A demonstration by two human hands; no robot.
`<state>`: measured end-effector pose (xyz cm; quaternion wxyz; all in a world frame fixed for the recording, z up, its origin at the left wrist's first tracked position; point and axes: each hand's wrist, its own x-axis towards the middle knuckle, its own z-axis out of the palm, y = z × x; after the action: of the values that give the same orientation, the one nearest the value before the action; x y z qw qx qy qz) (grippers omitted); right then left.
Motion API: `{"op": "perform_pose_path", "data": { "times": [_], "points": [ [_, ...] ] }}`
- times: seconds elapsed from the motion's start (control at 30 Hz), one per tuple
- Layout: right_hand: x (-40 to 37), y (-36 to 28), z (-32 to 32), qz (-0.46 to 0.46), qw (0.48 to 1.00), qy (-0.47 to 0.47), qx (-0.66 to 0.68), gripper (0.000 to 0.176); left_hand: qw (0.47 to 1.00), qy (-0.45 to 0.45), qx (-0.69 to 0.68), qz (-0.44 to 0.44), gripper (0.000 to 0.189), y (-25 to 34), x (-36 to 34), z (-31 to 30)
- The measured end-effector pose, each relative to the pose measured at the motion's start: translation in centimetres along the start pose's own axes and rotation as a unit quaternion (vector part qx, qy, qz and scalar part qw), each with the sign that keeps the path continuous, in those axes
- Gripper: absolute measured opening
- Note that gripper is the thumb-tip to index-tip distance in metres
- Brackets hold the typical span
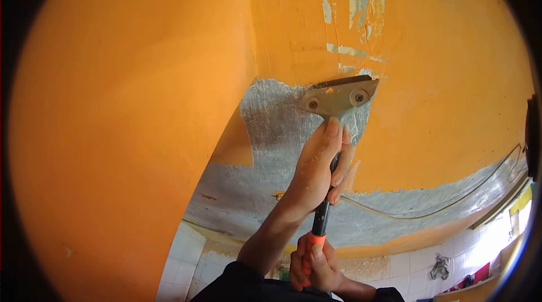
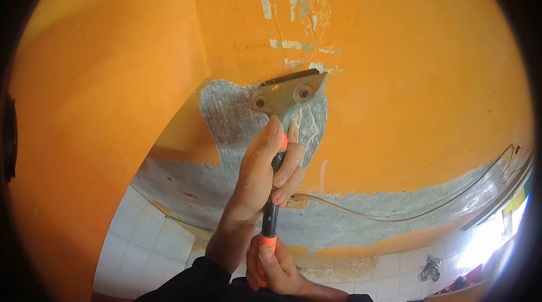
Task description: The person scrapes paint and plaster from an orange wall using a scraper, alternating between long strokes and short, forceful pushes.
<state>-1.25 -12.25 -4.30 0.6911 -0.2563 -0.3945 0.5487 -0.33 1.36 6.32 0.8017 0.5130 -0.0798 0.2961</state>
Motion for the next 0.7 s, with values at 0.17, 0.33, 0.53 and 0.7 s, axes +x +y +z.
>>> {"op": "perform_pose_path", "data": {
  "times": [0.17,0.33,0.53,0.7],
  "points": [
    [-0.2,0.8,-0.3,0.009,0.999,-0.012,0.029,0.038,1.000,0.024,-0.003,-0.015,0.038,-0.2,-1.3,0.1],
    [-0.3,-0.3,0.8,0.023,0.998,-0.015,0.049,0.037,1.000,0.011,-0.007,-0.004,0.039,0.0,-0.6,-0.2],
    [-0.1,-0.9,2.8,-0.007,0.997,0.067,0.023,0.041,0.999,-0.007,-0.030,-0.007,0.040,0.1,-0.3,0.0],
    [-0.4,-0.1,2.3,-0.019,0.995,0.091,0.024,0.041,1.000,0.008,0.001,-0.002,0.040,-0.6,-0.6,-0.1]
  ]
}}
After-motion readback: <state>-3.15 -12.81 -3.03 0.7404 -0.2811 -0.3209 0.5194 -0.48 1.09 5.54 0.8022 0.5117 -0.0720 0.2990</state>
